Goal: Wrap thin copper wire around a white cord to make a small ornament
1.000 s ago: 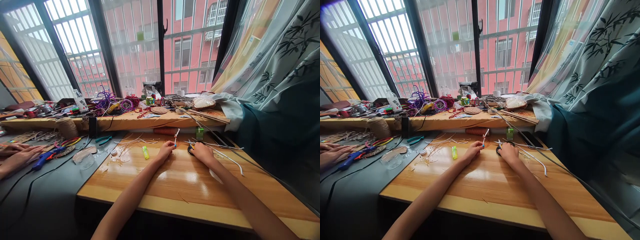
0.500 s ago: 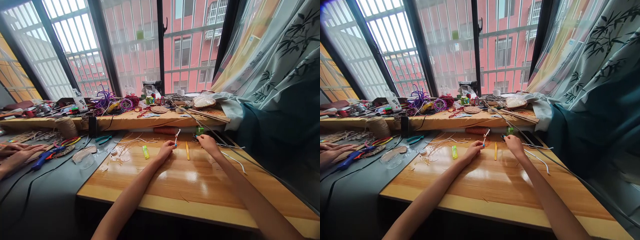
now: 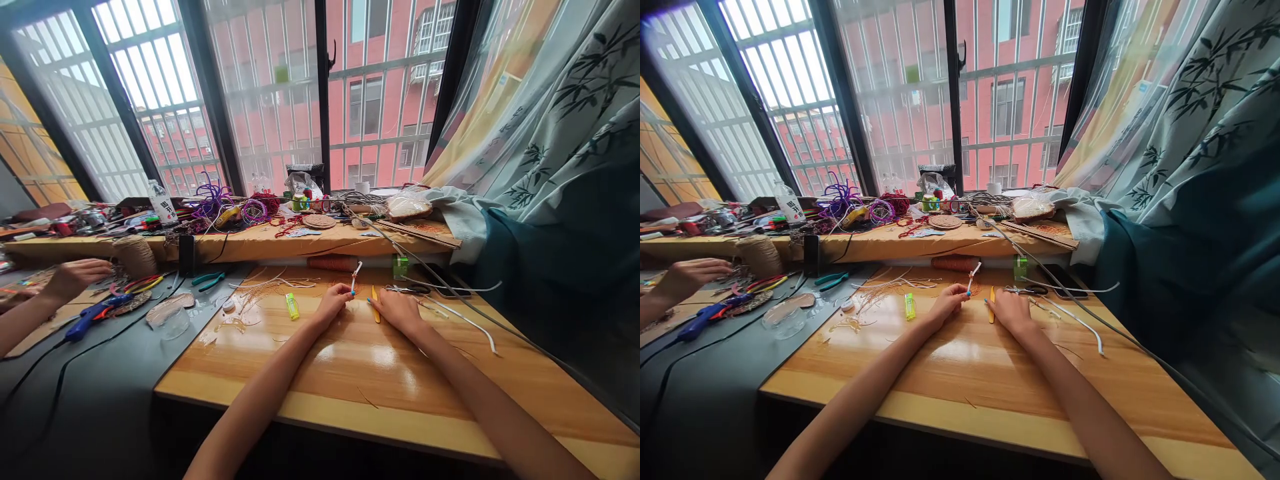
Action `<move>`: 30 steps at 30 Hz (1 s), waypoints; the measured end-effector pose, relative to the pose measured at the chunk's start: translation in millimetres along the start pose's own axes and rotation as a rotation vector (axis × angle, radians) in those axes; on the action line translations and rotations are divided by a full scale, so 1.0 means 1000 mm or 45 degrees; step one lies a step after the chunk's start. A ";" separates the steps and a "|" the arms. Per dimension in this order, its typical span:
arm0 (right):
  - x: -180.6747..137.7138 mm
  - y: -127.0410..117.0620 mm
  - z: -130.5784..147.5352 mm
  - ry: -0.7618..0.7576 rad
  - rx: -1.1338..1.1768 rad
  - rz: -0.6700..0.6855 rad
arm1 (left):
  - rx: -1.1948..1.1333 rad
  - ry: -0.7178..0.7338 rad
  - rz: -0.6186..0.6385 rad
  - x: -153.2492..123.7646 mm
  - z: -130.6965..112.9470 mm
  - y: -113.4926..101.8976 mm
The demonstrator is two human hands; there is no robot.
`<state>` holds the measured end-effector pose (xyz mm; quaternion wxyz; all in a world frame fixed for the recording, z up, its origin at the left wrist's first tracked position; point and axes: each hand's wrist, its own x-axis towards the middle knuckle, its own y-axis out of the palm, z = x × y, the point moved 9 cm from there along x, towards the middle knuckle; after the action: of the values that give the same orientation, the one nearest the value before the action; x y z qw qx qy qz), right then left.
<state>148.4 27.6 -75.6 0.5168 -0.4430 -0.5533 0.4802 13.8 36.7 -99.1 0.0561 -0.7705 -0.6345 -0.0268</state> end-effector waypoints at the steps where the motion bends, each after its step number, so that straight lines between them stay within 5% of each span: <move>1: 0.000 0.002 0.002 -0.024 -0.010 0.046 | 0.001 0.000 0.000 0.000 0.000 0.000; 8: -0.006 0.002 0.006 -0.055 0.176 0.221 | -0.075 0.040 -0.011 0.000 -0.002 -0.002; 16: -0.011 -0.008 0.017 -0.055 0.437 -0.224 | -0.169 0.050 -0.138 0.003 0.000 -0.013; 20: -0.016 -0.021 0.030 -0.312 0.544 -0.427 | -0.213 0.052 -0.208 0.004 -0.001 -0.019; 24: -0.025 -0.028 0.049 -0.585 0.404 -0.484 | -0.223 0.048 -0.246 0.004 0.000 -0.023; 30: -0.029 -0.033 0.049 -0.626 0.320 -0.552 | -0.223 0.030 -0.255 0.004 0.000 -0.025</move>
<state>101.5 -9.4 -47.5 0.5085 -0.1192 -0.6789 0.5160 -9.5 45.2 -97.8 -0.0069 -0.7049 -0.7026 -0.0968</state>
